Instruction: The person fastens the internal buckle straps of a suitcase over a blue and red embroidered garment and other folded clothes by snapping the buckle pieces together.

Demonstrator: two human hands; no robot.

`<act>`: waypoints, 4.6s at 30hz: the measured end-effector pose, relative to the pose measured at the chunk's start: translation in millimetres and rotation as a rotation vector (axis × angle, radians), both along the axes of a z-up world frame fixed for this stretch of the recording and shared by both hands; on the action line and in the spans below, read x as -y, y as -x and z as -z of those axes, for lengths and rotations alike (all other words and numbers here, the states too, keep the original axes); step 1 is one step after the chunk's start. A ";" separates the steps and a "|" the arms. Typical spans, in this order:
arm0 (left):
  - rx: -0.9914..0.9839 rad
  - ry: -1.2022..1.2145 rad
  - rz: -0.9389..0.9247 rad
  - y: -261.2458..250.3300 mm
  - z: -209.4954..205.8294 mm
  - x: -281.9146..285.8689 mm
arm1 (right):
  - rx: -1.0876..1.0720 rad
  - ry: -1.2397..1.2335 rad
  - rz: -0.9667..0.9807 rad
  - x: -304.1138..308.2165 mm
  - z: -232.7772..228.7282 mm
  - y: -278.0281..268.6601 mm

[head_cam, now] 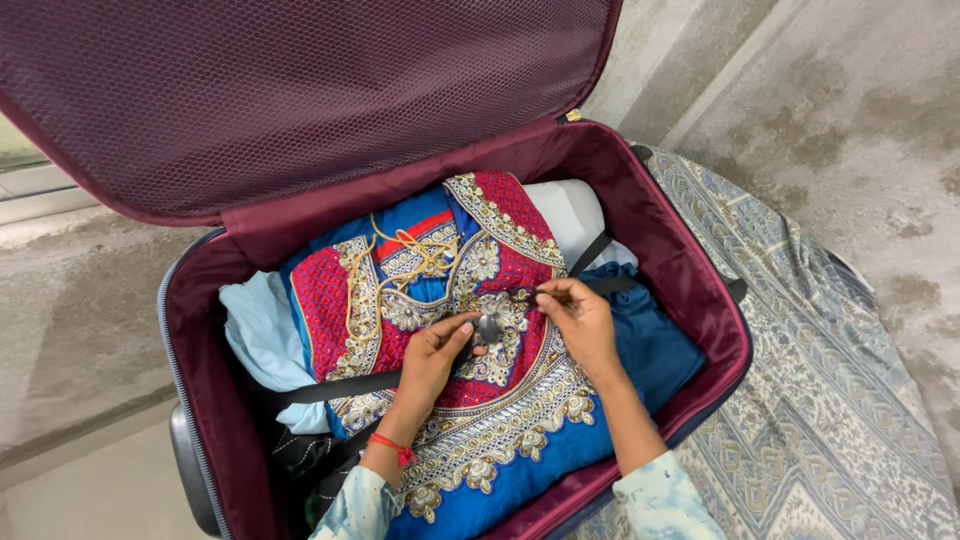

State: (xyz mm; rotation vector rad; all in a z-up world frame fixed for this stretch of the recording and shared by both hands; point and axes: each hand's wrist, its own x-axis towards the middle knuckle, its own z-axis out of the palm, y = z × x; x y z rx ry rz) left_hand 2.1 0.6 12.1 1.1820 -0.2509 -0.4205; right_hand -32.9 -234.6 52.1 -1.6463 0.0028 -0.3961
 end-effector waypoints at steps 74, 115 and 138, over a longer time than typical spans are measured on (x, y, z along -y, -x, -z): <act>0.848 -0.860 -0.420 78.0 -75.4 -71.8 | 0.103 0.482 0.124 -12.8 -28.8 26.1; 0.967 -0.908 -0.489 63.8 -75.3 23.4 | 0.181 0.347 0.632 2.3 -46.5 23.0; 0.942 -0.948 -0.507 59.7 -54.7 27.3 | 0.225 -0.212 0.220 202.5 -52.9 -38.2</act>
